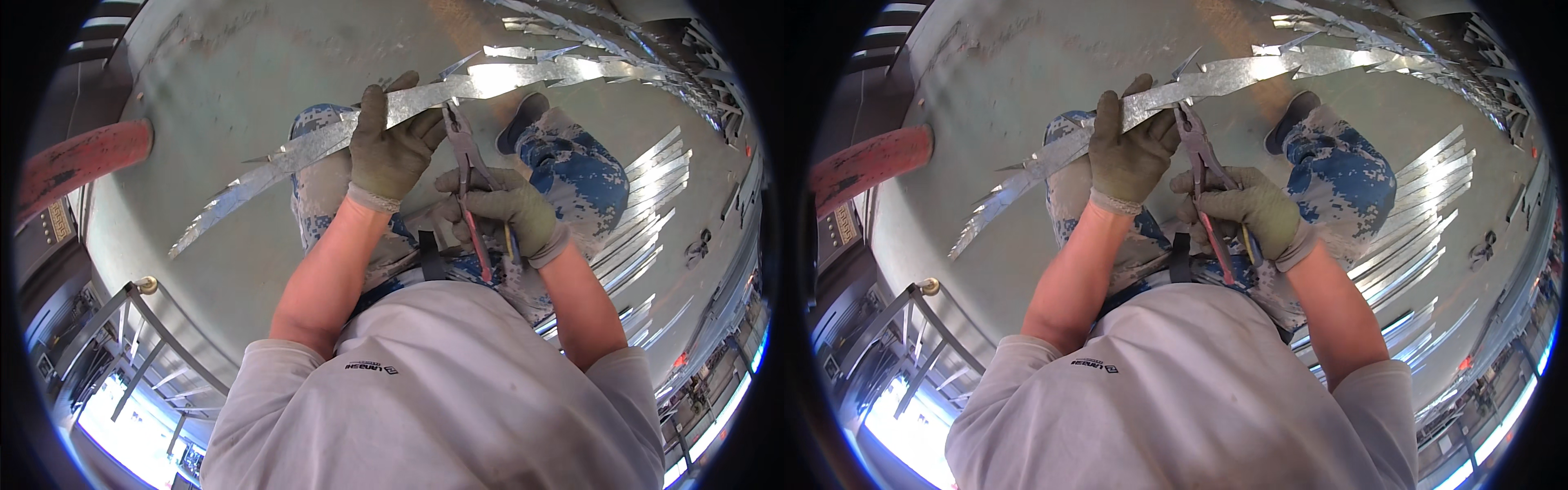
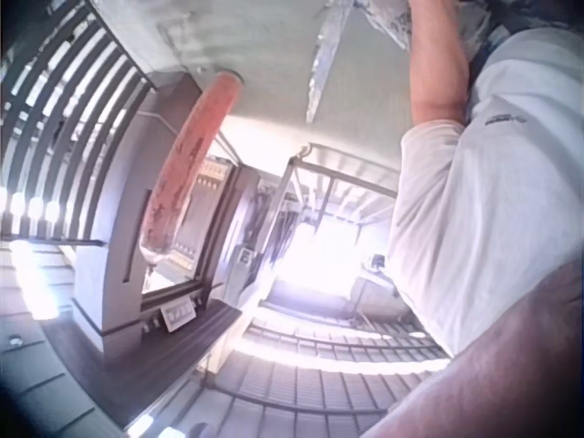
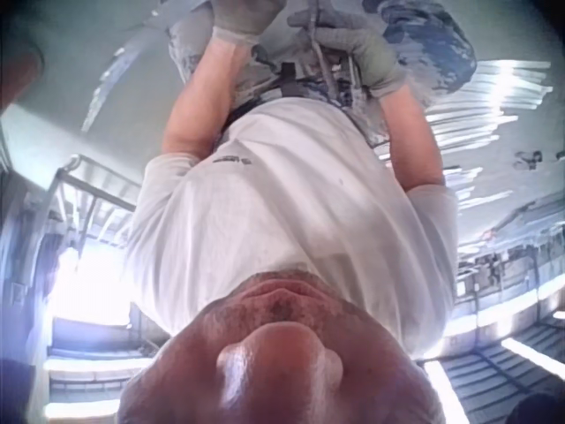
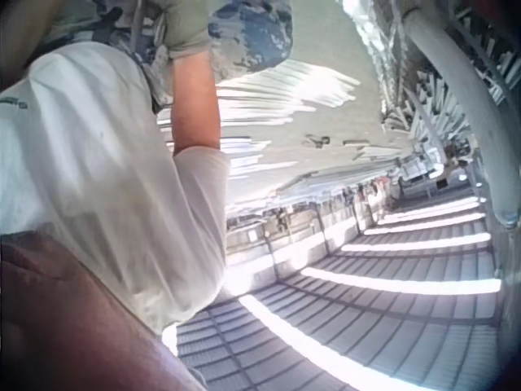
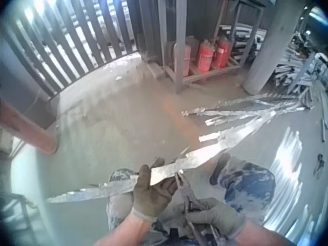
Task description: The person kneels on the floor and uses tin snips to cut a long silver metal strip into smaller pieces. The cut pieces fall onto the floor around the work area.
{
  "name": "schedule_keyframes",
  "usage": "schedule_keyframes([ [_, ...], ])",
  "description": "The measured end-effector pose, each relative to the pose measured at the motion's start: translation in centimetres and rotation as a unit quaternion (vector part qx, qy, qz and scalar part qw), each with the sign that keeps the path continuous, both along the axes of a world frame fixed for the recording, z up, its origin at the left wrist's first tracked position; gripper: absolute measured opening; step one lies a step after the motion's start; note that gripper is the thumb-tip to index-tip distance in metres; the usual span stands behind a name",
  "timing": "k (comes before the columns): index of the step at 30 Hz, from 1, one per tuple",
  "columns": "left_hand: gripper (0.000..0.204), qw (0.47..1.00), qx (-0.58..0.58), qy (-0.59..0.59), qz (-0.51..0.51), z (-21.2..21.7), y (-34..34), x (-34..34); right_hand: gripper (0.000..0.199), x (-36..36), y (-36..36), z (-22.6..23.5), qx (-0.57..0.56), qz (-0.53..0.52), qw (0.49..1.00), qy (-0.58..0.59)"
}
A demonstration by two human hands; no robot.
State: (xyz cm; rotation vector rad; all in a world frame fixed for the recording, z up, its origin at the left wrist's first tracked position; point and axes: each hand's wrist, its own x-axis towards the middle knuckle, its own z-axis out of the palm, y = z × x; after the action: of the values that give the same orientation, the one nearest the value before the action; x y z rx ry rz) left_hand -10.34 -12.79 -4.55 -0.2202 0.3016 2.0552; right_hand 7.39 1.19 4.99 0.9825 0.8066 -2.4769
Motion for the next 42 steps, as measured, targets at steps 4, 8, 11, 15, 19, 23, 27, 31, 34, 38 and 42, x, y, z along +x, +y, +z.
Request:
schedule_keyframes([
  [4,0.064,0.999,-0.033,-0.016,0.019,0.7,0.4,0.1,0.048,0.9,0.8,-2.8,-0.11,-0.007,0.993,0.037],
  [8,0.064,0.999,-0.037,0.002,0.025,0.9,0.5,0.1,0.05,0.6,0.6,-2.5,-0.09,0.004,0.994,0.058],
  [11,0.064,0.999,-0.034,0.019,0.023,1.4,0.6,0.1,0.053,0.5,-0.5,-1.5,-0.051,-0.003,0.996,0.074],
  [15,0.059,0.999,-0.012,0.048,0.013,1.3,0.1,0.3,0.055,0.3,-2.0,1.0,0.025,-0.003,0.996,0.08],
  [19,0.049,0.998,-0.046,0.009,0.032,2.2,-0.6,0.6,0.057,0.7,-3.0,3.0,0.118,0.01,0.991,0.065],
  [23,0.054,0.993,-0.073,-0.054,0.081,3.0,-2.2,1.1,0.058,1.8,-3.7,2.1,0.123,-0.009,0.99,0.062],
  [27,0.064,0.989,-0.059,-0.082,0.109,4.8,-4.6,2.6,0.057,2.6,-4.3,1.6,0.122,-0.036,0.99,0.058],
  [31,0.06,0.98,-0.074,-0.127,0.134,6.7,-6.5,2.9,0.057,2.7,-4.7,1.5,0.17,0.0,0.984,0.06],
  [34,0.049,0.965,-0.131,-0.146,0.175,6.7,-5.5,2.3,0.056,2.3,-5.6,1.7,0.17,0.031,0.983,0.055],
  [38,0.039,0.952,-0.187,-0.154,0.187,5.0,-3.6,1.7,0.054,2.1,-6.1,1.9,0.175,0.043,0.982,0.065],
  [42,0.032,0.976,-0.175,-0.081,0.106,6.7,-1.1,3.0,0.052,2.8,-5.5,1.7,0.202,0.036,0.977,0.064],
])
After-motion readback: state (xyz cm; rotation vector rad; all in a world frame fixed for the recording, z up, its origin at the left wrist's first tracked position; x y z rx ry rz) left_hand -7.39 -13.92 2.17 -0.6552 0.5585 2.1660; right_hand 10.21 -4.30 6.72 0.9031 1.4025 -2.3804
